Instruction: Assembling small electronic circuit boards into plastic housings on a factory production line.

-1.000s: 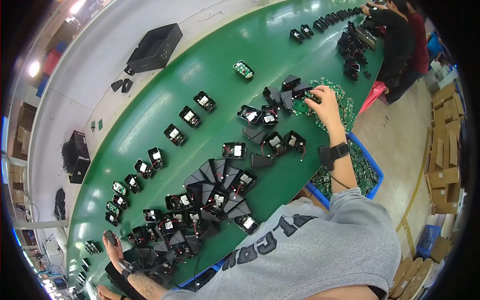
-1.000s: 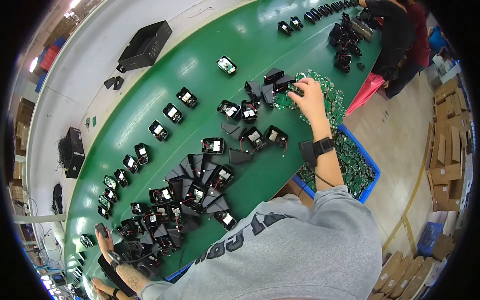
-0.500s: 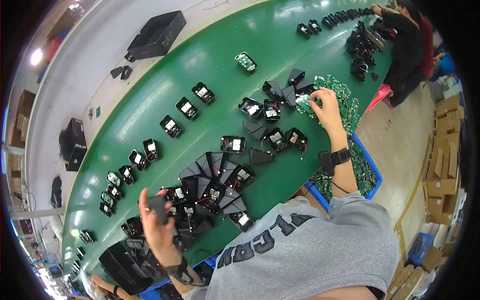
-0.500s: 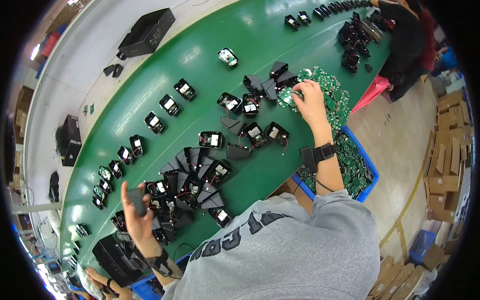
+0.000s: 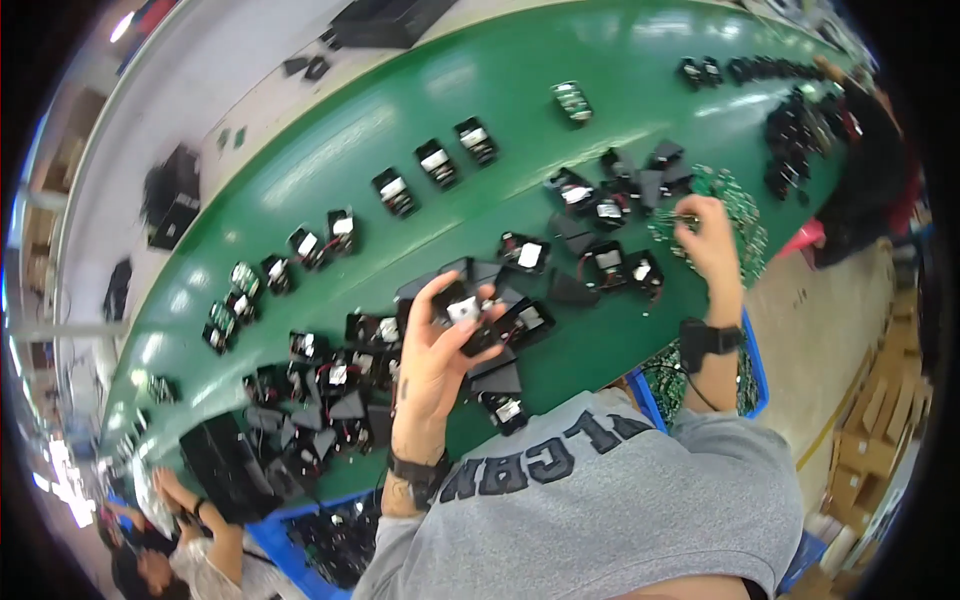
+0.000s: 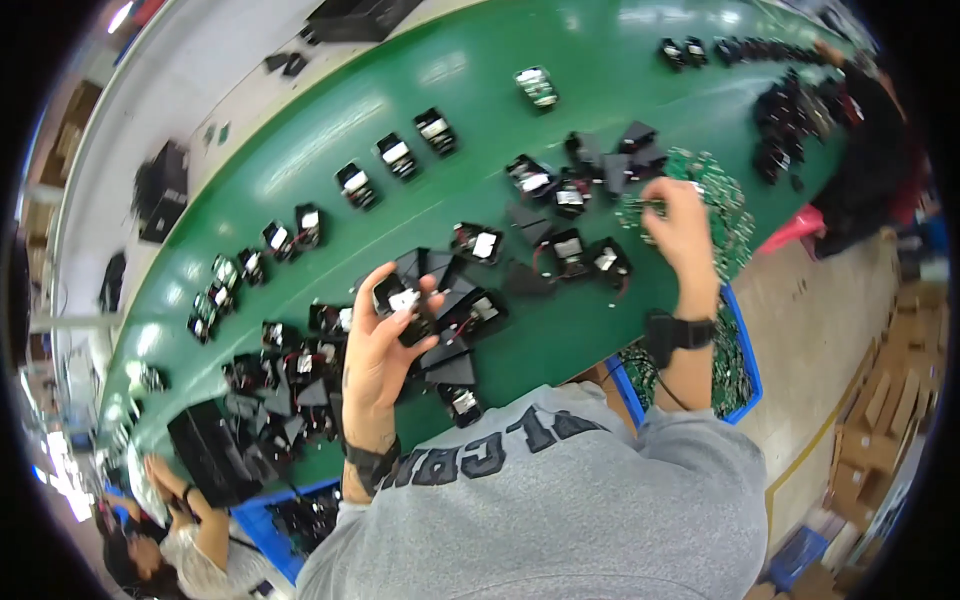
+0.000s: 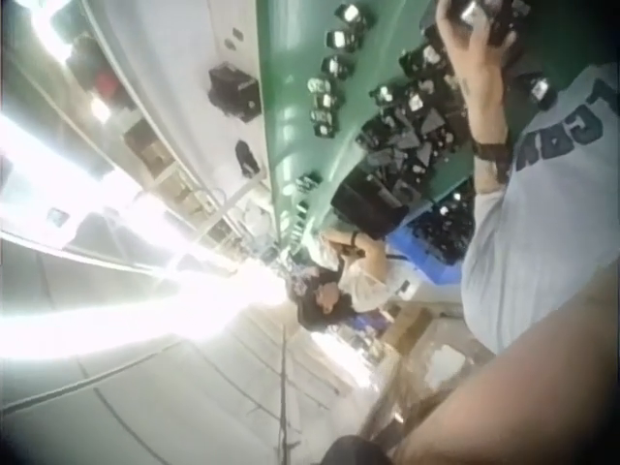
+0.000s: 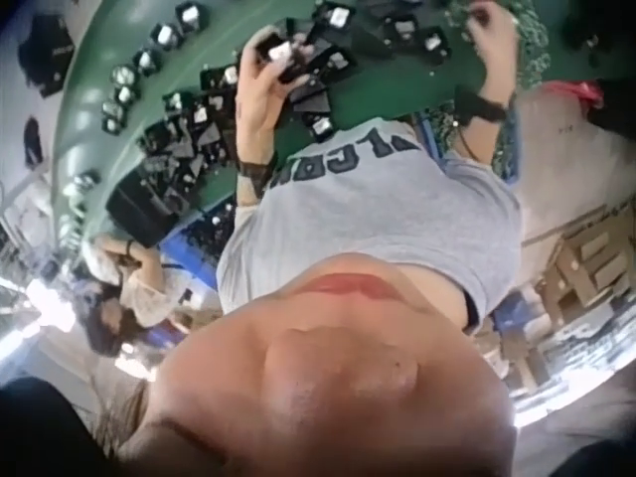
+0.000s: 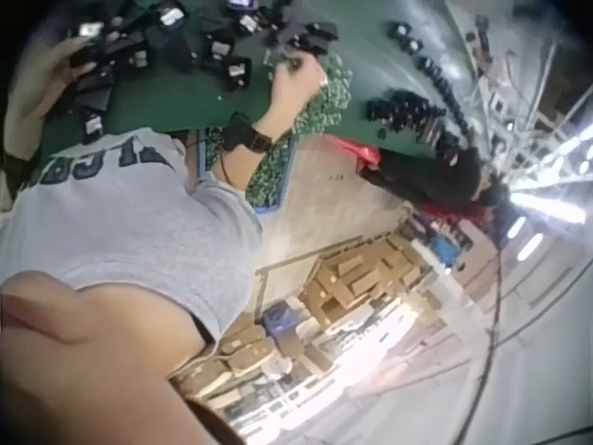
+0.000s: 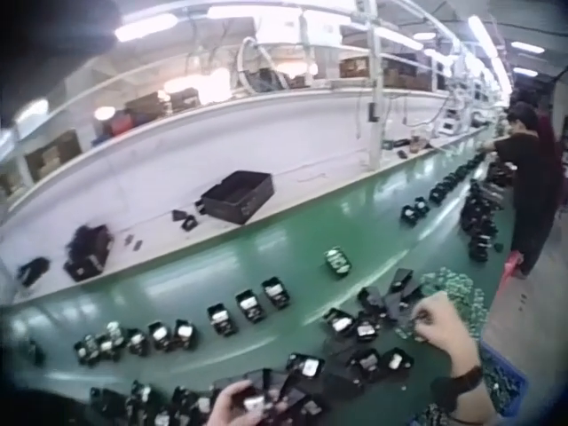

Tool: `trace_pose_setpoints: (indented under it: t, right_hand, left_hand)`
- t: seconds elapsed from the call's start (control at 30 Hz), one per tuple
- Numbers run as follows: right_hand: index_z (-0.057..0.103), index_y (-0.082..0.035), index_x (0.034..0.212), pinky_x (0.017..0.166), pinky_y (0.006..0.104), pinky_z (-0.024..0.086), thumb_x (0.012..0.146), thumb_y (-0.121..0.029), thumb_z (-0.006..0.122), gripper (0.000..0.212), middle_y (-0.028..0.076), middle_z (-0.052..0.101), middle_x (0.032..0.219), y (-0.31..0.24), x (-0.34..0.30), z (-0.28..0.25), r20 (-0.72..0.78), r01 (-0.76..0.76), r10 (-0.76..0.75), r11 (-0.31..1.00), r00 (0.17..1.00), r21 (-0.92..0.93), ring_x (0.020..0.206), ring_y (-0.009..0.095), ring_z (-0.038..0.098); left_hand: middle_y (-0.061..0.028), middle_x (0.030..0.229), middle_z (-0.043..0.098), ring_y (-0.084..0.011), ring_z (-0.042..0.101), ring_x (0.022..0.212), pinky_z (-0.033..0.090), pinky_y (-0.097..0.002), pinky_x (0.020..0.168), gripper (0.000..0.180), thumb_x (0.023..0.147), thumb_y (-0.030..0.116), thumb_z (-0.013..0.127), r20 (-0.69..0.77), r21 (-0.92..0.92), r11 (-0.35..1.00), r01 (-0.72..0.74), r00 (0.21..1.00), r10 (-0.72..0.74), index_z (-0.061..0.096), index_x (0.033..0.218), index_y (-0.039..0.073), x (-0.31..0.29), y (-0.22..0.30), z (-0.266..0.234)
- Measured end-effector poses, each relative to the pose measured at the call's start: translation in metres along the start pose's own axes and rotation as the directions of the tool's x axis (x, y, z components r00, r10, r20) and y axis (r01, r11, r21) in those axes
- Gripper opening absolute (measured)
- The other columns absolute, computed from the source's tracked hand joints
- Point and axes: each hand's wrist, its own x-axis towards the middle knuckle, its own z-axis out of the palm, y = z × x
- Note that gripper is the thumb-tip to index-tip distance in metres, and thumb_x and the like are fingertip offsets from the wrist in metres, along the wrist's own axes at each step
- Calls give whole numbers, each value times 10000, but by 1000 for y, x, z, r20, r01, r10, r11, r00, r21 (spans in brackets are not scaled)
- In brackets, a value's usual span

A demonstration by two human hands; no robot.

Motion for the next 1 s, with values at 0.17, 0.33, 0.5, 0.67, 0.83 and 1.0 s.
trace_pose_setpoints:
  t: [0.17, 0.33, 0.5, 0.67, 0.83, 1.0]
  right_hand:
    - [522, -71, 1305, 816, 236, 459, 814, -6, 611, 503, 18, 591, 1029, -65, -4, -18, 22, -118, 130, 806, 991, 580, 946, 103, 567]
    - [565, -26, 1047, 649, 242, 461, 839, -53, 625, 218, 75, 597, 874, -140, -15, 47, 394, -394, -9, 31, 919, 919, 748, 133, 563]
    - [595, -14, 978, 586, 198, 426, 868, -95, 626, 140, 40, 595, 843, -180, -19, 63, 555, -575, -170, -107, 814, 811, 683, 81, 536]
    - [639, -23, 975, 541, 182, 455, 864, -80, 661, 127, 21, 654, 836, -197, -20, 70, 558, -579, -168, -122, 813, 806, 640, 49, 570]
    - [609, 6, 954, 637, 259, 546, 865, -66, 629, 117, 93, 656, 880, -196, -24, 74, 585, -607, -203, -69, 785, 791, 728, 159, 662]
    - [639, -27, 967, 532, 181, 462, 868, -84, 653, 116, 48, 681, 861, -203, -24, 68, 562, -572, -122, -65, 818, 818, 662, 61, 604]
  left_hand:
    - [-140, 1261, 552, -272, 591, 1118, 592, -370, 734, 529, 885, 37, 595, 32, 28, 997, -78, 997, 77, 392, 1360, 148, 6, 3, 3]
    - [-152, 1250, 545, -272, 601, 1098, 602, -390, 762, 496, 875, 20, 603, 54, 32, 986, -165, 985, 164, 427, 1331, 102, 4, -1, 1]
    - [-96, 1235, 546, -234, 601, 1098, 586, -375, 801, 460, 879, 27, 609, 60, 31, 988, -149, 987, 147, 453, 1309, 79, 0, -1, -3]
    - [-83, 1192, 566, -217, 601, 1093, 592, -357, 788, 455, 872, -2, 597, 68, 45, 994, -104, 993, 101, 460, 1300, 70, -4, 0, -2]
    - [-121, 1211, 572, -225, 616, 1043, 592, -358, 758, 500, 850, 21, 637, 63, 38, 992, -118, 991, 116, 451, 1312, 70, -3, -7, -3]
    - [-97, 1178, 579, -185, 617, 1002, 595, -351, 750, 481, 854, 8, 619, 36, 59, 992, -110, 993, 108, 460, 1304, 67, -4, -5, 2]
